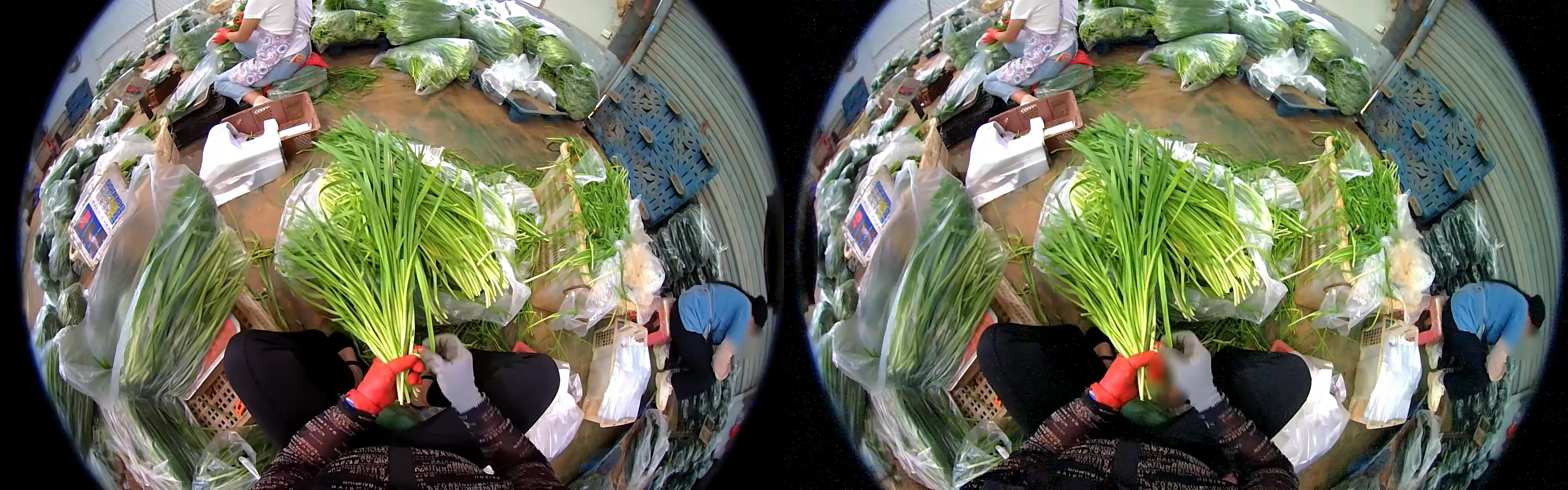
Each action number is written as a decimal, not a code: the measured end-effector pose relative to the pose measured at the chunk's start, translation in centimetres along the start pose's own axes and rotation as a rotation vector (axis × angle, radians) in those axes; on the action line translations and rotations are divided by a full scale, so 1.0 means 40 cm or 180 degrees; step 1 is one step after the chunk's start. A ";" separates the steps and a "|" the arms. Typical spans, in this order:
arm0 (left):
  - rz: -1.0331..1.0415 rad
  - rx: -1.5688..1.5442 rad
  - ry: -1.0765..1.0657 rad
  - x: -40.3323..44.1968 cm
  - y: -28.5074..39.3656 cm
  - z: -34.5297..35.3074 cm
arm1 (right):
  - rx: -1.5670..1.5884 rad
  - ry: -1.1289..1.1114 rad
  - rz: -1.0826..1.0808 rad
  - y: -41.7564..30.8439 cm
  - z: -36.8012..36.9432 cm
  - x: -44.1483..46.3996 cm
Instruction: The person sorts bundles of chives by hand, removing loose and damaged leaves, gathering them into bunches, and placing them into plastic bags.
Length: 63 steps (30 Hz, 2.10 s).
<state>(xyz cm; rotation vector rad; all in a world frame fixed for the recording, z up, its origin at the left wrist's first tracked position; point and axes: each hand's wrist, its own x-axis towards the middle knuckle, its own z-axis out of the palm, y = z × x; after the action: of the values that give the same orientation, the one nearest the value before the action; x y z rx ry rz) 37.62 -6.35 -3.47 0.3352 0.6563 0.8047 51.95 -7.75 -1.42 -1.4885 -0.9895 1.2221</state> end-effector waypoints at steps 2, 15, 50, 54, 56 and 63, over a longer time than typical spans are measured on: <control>0.0037 0.0126 0.0169 0.007 0.002 -0.009 | 0.0025 -0.0342 -0.0127 0.003 -0.009 -0.049; 0.1515 0.0465 0.0161 -0.036 0.169 -0.016 | -0.3803 -0.0444 -0.0905 -0.006 -0.065 0.023; 0.1978 -0.0665 -0.0149 -0.046 0.213 -0.067 | -0.2138 0.0996 -0.1111 -0.017 -0.072 0.416; 0.1002 -0.0123 0.0211 -0.013 0.179 -0.039 | -0.2097 0.0415 -0.1435 -0.116 0.005 0.224; 0.0872 -0.0058 0.0025 0.009 0.147 -0.033 | -0.2189 -0.0095 -0.1942 -0.060 0.030 0.170; 0.0448 0.0357 0.0126 0.003 0.151 -0.046 | -0.3067 -0.0811 -0.2168 -0.024 0.074 0.040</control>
<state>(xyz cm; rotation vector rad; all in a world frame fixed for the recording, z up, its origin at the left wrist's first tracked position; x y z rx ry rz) 33.14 -2.25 -1.82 0.4725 0.7224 0.9124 49.31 -5.51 -1.06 -1.4459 -2.2340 0.4144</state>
